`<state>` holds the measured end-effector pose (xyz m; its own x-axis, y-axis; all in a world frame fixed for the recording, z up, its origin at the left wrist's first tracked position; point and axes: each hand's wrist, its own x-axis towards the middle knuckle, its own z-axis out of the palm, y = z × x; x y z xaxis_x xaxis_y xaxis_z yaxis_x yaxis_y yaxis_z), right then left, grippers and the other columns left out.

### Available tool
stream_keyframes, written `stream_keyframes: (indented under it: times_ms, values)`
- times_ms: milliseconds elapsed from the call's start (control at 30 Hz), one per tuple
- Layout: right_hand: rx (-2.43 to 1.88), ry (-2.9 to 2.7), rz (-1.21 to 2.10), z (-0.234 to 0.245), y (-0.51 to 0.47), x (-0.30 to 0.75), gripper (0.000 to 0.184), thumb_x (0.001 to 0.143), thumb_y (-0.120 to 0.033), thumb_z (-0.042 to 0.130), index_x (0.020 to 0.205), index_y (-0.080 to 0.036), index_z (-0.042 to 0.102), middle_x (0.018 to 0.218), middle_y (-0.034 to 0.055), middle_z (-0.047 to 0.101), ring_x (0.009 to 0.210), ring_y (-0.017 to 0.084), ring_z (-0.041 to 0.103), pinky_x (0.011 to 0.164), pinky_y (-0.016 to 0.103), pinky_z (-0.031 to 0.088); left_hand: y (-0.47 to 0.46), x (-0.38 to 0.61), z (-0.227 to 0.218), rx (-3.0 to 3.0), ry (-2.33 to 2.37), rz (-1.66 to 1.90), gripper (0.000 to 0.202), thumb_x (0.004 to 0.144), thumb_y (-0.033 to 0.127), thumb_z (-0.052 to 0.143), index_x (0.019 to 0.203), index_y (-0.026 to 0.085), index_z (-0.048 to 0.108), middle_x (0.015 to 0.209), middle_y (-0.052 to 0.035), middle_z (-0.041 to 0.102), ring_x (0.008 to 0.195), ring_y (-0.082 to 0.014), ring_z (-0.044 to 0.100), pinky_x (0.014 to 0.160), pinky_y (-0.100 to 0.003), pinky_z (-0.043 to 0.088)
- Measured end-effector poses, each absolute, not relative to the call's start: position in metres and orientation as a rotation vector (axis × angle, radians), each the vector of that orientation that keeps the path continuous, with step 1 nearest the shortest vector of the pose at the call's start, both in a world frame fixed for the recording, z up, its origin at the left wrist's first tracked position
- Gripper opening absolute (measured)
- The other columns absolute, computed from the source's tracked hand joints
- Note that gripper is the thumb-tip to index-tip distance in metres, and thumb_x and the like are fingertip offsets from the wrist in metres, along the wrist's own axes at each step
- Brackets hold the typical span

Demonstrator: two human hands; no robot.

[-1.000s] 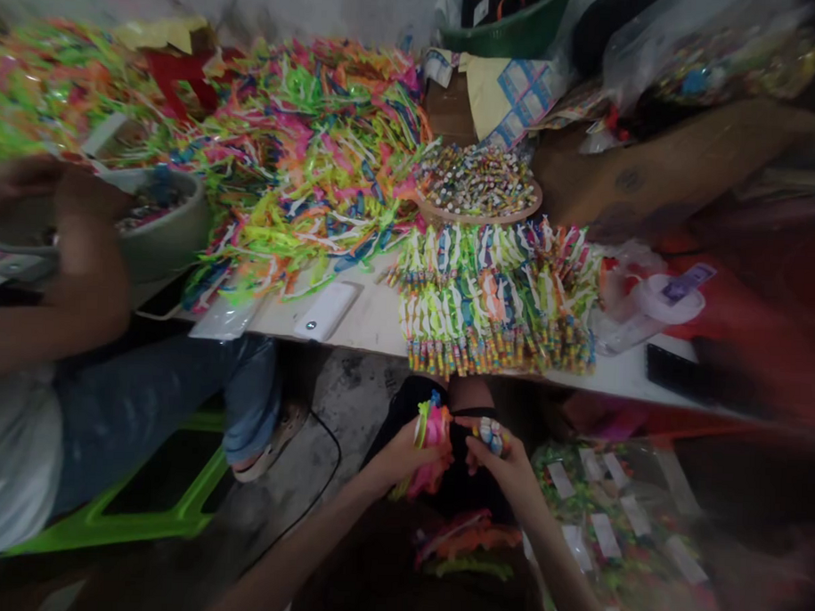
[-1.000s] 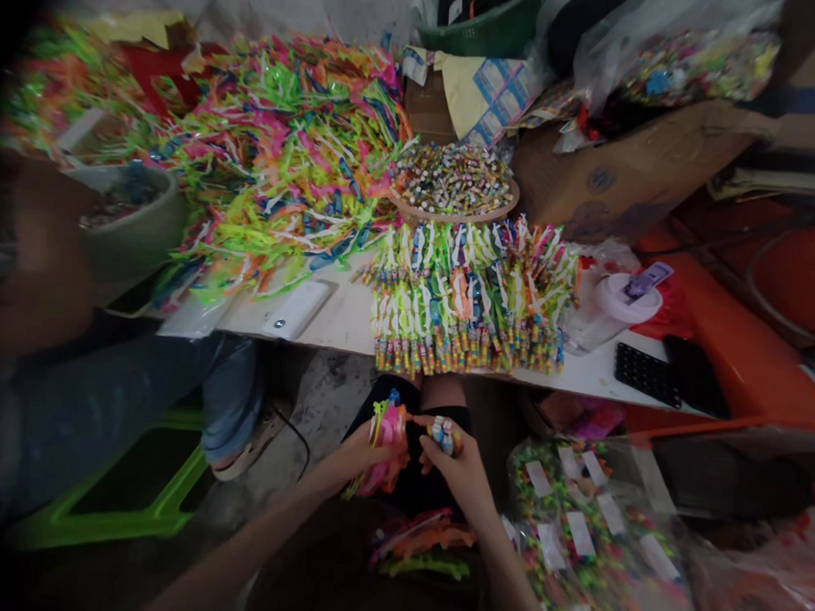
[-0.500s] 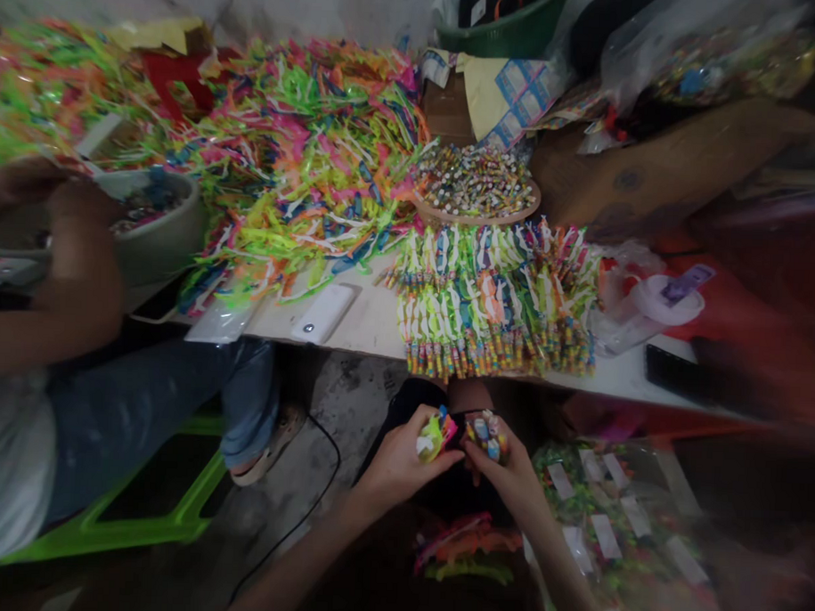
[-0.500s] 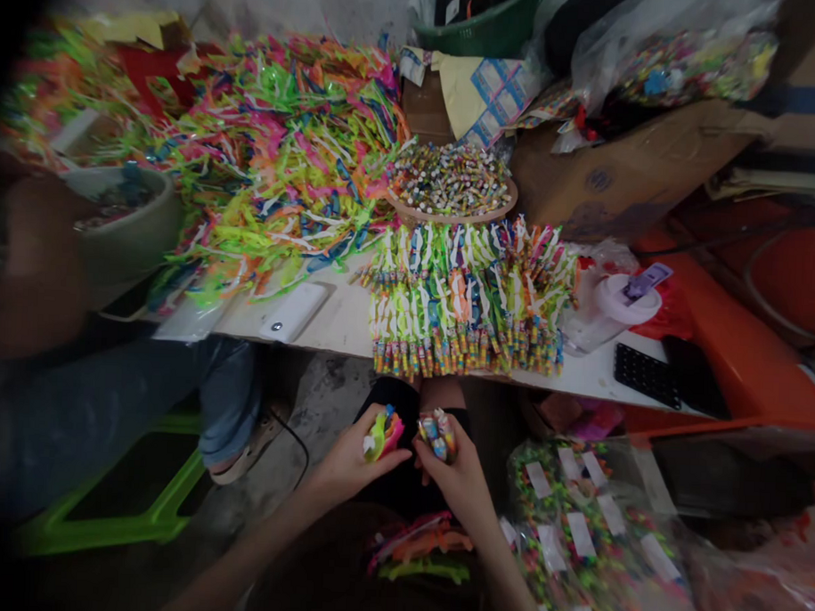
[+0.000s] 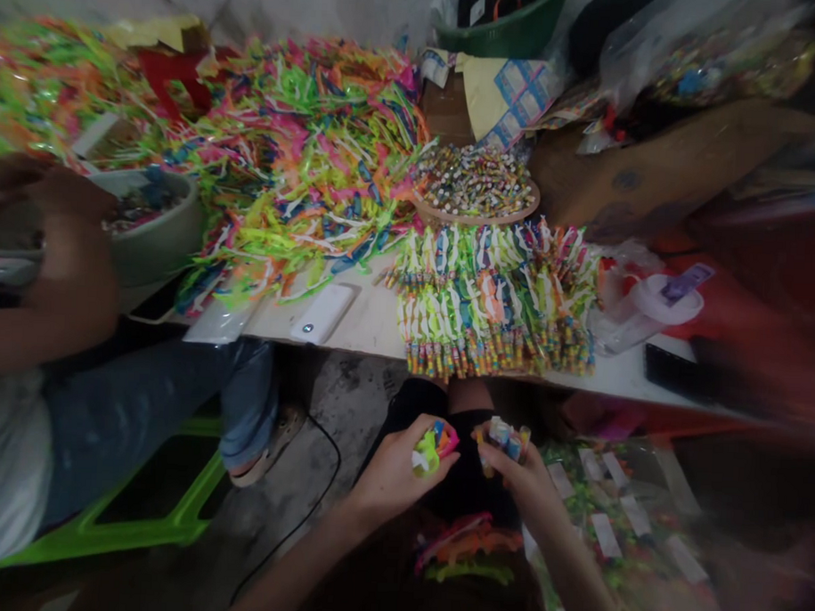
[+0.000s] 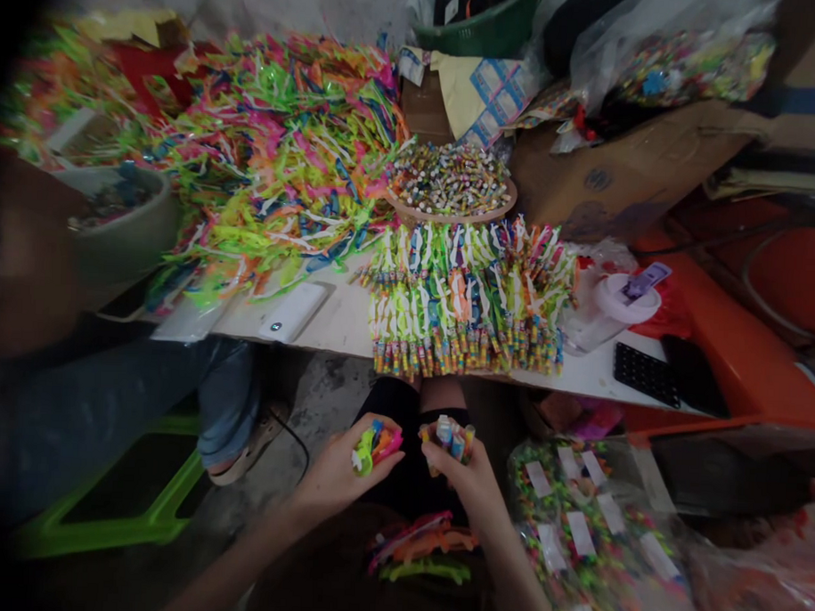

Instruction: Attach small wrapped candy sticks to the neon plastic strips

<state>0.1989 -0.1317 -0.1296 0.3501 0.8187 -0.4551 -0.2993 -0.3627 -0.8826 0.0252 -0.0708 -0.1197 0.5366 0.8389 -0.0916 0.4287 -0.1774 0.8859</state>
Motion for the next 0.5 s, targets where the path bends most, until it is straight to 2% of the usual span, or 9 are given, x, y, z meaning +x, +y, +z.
stream_keyframes:
  times_ms: [100,200,300,367,433,500]
  values:
    - [-1.490,-0.390,1.298,-0.130,-0.129,0.193,0.040,0.050,-0.042,0.082,0.076,-0.016,0.067,0.060,-0.0034,0.061,0.053,0.008,0.050,0.050,0.018,0.040,-0.075,0.027,-0.125,1.840,1.082,0.485,0.019,0.077,0.035,0.062,0.090,0.021,0.057,0.072,0.0030,0.065,0.062,-0.0106,0.060,0.062,-0.018,0.047]
    - [-1.447,-0.258,1.363,-0.134,-0.126,0.186,0.038,0.051,-0.044,0.080,0.066,-0.017,0.058,0.049,-0.0072,0.050,0.042,0.004,0.039,0.039,0.015,0.028,-0.079,0.031,-0.132,1.813,1.091,0.488,0.018,0.076,0.032,0.064,0.086,0.019,0.057,0.073,0.0021,0.065,0.063,-0.0112,0.059,0.060,-0.019,0.047]
    - [-1.334,-0.209,1.428,-0.143,-0.121,0.181,0.037,0.056,-0.042,0.077,0.062,-0.017,0.050,0.048,-0.0085,0.045,0.040,0.002,0.034,0.035,0.013,0.019,-0.083,0.032,-0.139,1.748,0.997,0.552,0.022,0.077,0.028,0.065,0.095,0.019,0.057,0.080,0.0022,0.067,0.068,-0.0104,0.062,0.064,-0.018,0.050]
    - [-1.294,-0.229,1.466,-0.151,-0.119,0.177,0.037,0.058,-0.043,0.073,0.059,-0.018,0.047,0.047,-0.0087,0.042,0.038,0.002,0.031,0.034,0.013,0.015,-0.085,0.030,-0.144,1.822,0.900,0.643,0.029,0.077,0.023,0.065,0.104,0.021,0.056,0.089,0.0012,0.067,0.077,-0.0107,0.064,0.073,-0.018,0.052]
    - [-1.295,-0.271,1.480,-0.158,-0.120,0.174,0.034,0.061,-0.044,0.070,0.059,-0.018,0.048,0.047,-0.0084,0.041,0.037,0.003,0.030,0.033,0.014,0.015,-0.086,0.027,-0.149,1.985,0.801,0.767,0.031,0.080,0.019,0.062,0.110,0.021,0.055,0.098,-0.0018,0.066,0.088,-0.0115,0.064,0.080,-0.020,0.051]
    - [-1.303,-0.363,1.455,-0.160,-0.124,0.171,0.029,0.065,-0.045,0.066,0.063,-0.018,0.054,0.050,-0.0059,0.046,0.039,0.005,0.036,0.034,0.015,0.022,-0.084,0.023,-0.151,2.213,0.680,0.884,0.027,0.084,0.015,0.056,0.110,0.020,0.056,0.104,-0.0049,0.065,0.094,-0.0127,0.063,0.083,-0.022,0.051]
